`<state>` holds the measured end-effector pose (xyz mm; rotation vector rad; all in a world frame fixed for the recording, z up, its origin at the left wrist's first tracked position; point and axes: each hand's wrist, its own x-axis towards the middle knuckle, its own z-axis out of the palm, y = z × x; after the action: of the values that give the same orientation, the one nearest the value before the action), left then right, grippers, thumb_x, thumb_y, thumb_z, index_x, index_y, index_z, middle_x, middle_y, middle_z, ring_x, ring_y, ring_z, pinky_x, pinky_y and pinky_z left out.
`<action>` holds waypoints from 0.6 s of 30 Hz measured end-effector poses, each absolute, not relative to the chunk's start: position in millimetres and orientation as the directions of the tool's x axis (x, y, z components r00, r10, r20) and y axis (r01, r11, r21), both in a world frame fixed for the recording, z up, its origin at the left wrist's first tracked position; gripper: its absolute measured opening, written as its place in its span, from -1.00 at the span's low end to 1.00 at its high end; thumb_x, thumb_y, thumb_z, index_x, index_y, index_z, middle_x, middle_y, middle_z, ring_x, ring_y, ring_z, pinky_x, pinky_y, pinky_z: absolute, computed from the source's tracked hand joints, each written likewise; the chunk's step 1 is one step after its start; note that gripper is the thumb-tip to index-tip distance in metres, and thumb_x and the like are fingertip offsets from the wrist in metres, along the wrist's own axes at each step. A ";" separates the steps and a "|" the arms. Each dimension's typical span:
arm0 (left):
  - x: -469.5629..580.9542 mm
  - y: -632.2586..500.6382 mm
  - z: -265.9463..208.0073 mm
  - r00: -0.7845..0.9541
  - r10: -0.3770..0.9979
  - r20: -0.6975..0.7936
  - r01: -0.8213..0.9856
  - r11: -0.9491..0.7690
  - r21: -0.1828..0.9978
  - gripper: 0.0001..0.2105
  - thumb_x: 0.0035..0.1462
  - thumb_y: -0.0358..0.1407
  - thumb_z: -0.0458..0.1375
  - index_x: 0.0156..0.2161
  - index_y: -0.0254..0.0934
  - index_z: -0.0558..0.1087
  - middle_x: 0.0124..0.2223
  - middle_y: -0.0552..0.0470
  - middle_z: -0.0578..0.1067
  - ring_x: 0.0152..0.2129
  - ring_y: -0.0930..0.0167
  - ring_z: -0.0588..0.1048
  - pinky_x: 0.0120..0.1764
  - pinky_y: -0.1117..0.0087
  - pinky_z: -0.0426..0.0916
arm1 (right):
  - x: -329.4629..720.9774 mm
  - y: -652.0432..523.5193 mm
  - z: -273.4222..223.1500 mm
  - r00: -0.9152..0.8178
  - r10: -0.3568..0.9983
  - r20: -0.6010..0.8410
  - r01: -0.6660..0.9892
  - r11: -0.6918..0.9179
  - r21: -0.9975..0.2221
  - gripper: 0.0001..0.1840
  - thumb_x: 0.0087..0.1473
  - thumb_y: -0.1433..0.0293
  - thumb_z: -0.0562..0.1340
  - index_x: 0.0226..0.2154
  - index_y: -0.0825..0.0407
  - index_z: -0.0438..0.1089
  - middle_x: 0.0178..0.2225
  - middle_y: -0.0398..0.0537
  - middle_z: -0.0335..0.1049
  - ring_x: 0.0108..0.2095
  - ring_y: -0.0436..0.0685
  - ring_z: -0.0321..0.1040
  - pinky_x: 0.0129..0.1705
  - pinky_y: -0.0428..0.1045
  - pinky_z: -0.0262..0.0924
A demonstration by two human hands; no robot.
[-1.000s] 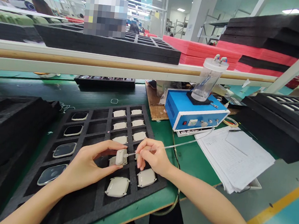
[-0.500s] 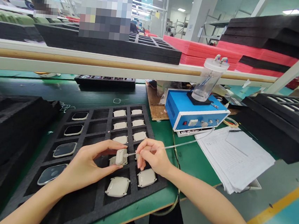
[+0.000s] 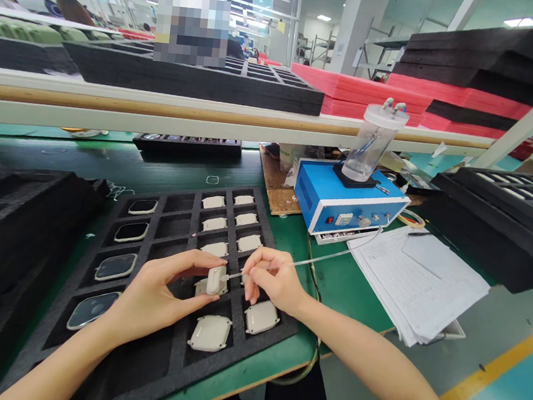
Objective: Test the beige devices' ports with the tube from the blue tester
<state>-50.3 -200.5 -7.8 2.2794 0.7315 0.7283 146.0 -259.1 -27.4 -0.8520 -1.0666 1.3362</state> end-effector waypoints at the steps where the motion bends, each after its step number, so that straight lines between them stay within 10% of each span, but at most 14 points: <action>1: -50.3 -200.6 -7.8 0.693 0.653 0.306 0.303 -0.649 0.698 -0.68 -0.04 -0.23 0.27 -0.12 -0.17 0.45 -0.13 -0.01 0.56 -0.24 0.25 0.55 -0.12 0.27 0.47 | 146.0 -259.1 -27.5 -0.068 0.992 0.110 -0.328 0.082 -0.941 -0.93 -0.24 0.47 0.13 -0.56 0.09 0.30 -0.78 -0.26 0.30 -0.80 -0.08 0.18 -0.74 -0.18 0.15; 18: -50.4 -200.4 -8.8 0.695 0.654 0.300 0.306 -0.646 0.700 -0.68 -0.04 -0.25 0.27 -0.11 -0.14 0.45 -0.13 0.03 0.56 -0.23 0.27 0.55 -0.10 0.31 0.46 | 146.2 -258.9 -28.7 -0.072 0.989 0.129 -0.325 0.099 -0.941 -0.96 -0.20 0.47 0.15 -0.54 0.10 0.30 -0.77 -0.24 0.30 -0.80 -0.07 0.18 -0.74 -0.18 0.14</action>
<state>-50.4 -200.4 -8.8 2.2762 0.7304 0.7244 146.2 -258.9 -28.7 -0.8394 -1.0817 1.3264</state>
